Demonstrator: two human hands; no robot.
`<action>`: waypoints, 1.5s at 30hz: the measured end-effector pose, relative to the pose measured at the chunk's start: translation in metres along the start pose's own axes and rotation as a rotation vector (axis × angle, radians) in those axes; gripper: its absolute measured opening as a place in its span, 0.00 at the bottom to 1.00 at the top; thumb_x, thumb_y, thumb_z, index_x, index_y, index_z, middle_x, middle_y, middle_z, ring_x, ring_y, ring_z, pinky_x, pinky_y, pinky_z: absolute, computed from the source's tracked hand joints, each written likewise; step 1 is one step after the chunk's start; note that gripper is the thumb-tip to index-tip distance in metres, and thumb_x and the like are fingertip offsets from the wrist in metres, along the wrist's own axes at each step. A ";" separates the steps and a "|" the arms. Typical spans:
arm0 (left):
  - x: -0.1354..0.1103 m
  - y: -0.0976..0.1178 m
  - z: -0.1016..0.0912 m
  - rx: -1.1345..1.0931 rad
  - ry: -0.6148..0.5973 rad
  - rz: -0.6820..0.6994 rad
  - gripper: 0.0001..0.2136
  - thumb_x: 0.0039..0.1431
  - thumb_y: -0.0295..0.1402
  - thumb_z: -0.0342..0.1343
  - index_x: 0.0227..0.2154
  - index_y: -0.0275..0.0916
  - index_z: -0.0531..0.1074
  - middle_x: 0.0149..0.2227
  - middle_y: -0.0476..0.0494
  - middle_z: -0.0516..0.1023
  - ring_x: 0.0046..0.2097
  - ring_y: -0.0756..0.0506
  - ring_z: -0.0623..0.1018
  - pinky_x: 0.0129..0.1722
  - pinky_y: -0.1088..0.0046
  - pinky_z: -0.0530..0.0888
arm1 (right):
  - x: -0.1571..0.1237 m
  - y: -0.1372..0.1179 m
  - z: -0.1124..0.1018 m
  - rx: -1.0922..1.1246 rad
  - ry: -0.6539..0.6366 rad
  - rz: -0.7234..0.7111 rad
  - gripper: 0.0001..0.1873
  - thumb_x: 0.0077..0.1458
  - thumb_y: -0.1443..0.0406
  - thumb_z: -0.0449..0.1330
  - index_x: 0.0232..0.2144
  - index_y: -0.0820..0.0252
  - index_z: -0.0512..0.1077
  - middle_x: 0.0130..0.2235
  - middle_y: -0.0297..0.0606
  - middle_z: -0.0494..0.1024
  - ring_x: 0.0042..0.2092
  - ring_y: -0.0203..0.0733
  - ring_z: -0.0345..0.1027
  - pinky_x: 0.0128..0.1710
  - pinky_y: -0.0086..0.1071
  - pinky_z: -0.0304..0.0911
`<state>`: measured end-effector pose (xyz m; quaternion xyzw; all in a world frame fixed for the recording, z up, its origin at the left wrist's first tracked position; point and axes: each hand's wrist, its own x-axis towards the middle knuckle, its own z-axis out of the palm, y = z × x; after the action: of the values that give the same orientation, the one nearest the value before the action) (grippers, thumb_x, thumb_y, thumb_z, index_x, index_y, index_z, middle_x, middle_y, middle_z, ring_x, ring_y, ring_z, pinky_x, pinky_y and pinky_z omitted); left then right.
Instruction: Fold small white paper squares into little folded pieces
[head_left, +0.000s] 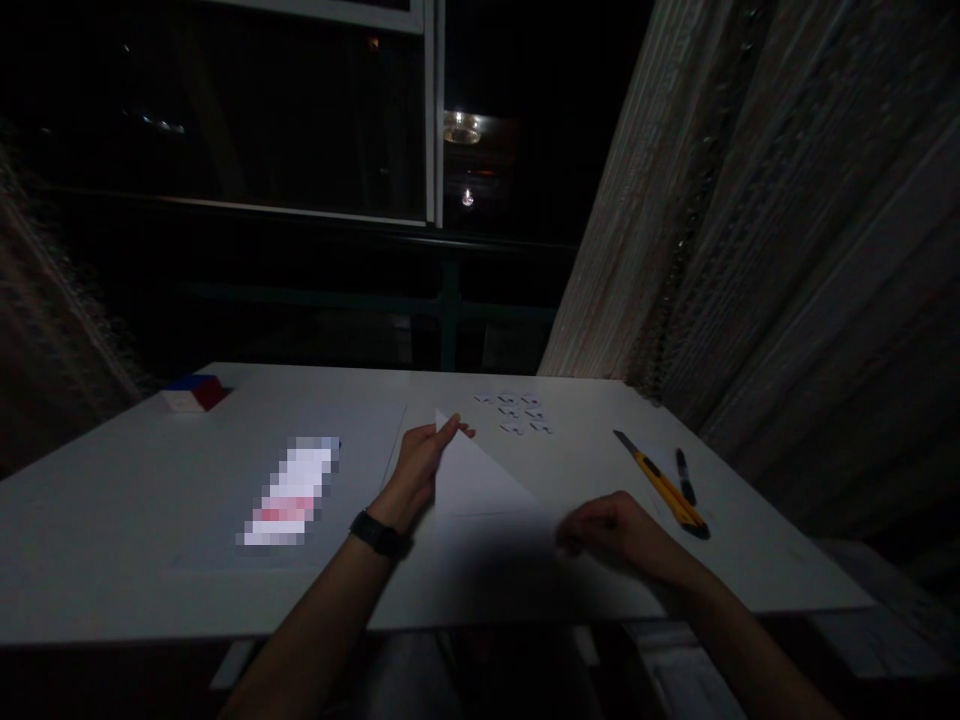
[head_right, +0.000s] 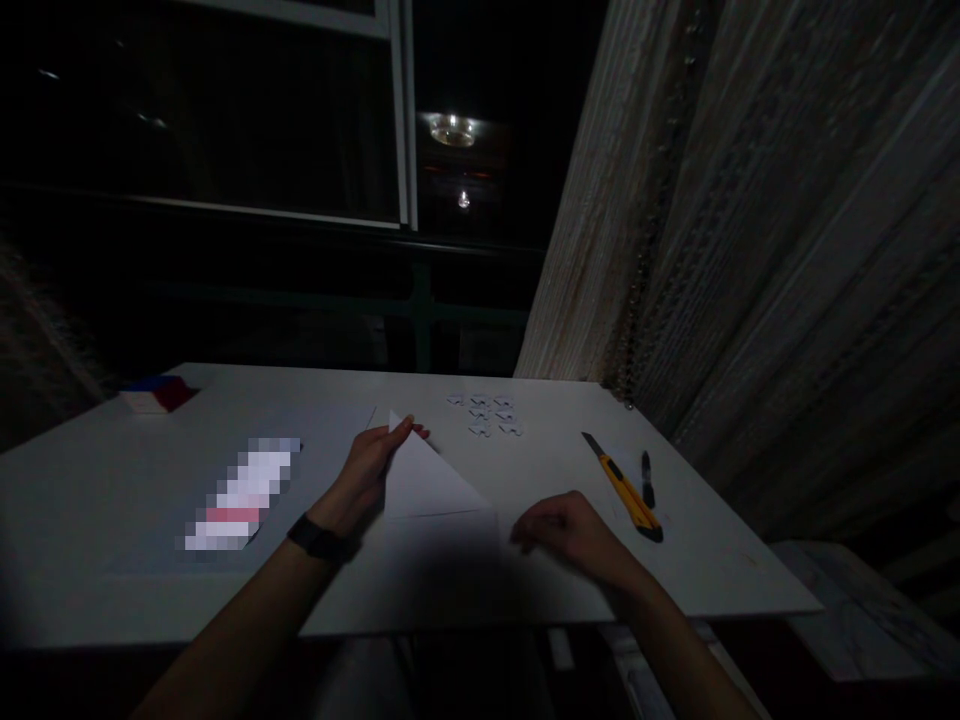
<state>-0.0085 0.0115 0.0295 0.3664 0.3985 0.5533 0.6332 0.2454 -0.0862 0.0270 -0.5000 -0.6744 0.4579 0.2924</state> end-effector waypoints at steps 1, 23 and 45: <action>0.000 0.000 0.000 -0.013 0.010 0.011 0.15 0.41 0.38 0.64 0.27 0.29 0.75 0.29 0.36 0.79 0.25 0.49 0.75 0.26 0.74 0.70 | -0.001 -0.003 -0.004 -0.011 0.048 -0.008 0.17 0.49 0.55 0.57 0.25 0.63 0.76 0.28 0.43 0.78 0.31 0.41 0.71 0.35 0.33 0.63; -0.031 0.022 0.018 0.765 -0.779 -0.042 0.14 0.45 0.38 0.58 0.14 0.32 0.70 0.14 0.54 0.61 0.19 0.56 0.58 0.19 0.78 0.55 | 0.074 -0.068 -0.002 -0.638 -0.434 -0.200 0.10 0.44 0.64 0.60 0.28 0.65 0.77 0.26 0.36 0.77 0.28 0.35 0.67 0.28 0.24 0.57; -0.046 0.024 -0.019 0.686 -0.700 -0.195 0.07 0.44 0.32 0.58 0.21 0.32 0.76 0.21 0.44 0.75 0.25 0.50 0.72 0.26 0.75 0.67 | 0.059 -0.061 -0.050 -0.455 -0.357 -0.034 0.17 0.42 0.56 0.61 0.26 0.67 0.76 0.22 0.35 0.73 0.25 0.34 0.63 0.26 0.27 0.55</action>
<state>-0.0391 -0.0305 0.0474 0.6784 0.3534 0.1722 0.6207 0.2440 -0.0187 0.0997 -0.4531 -0.8087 0.3707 0.0571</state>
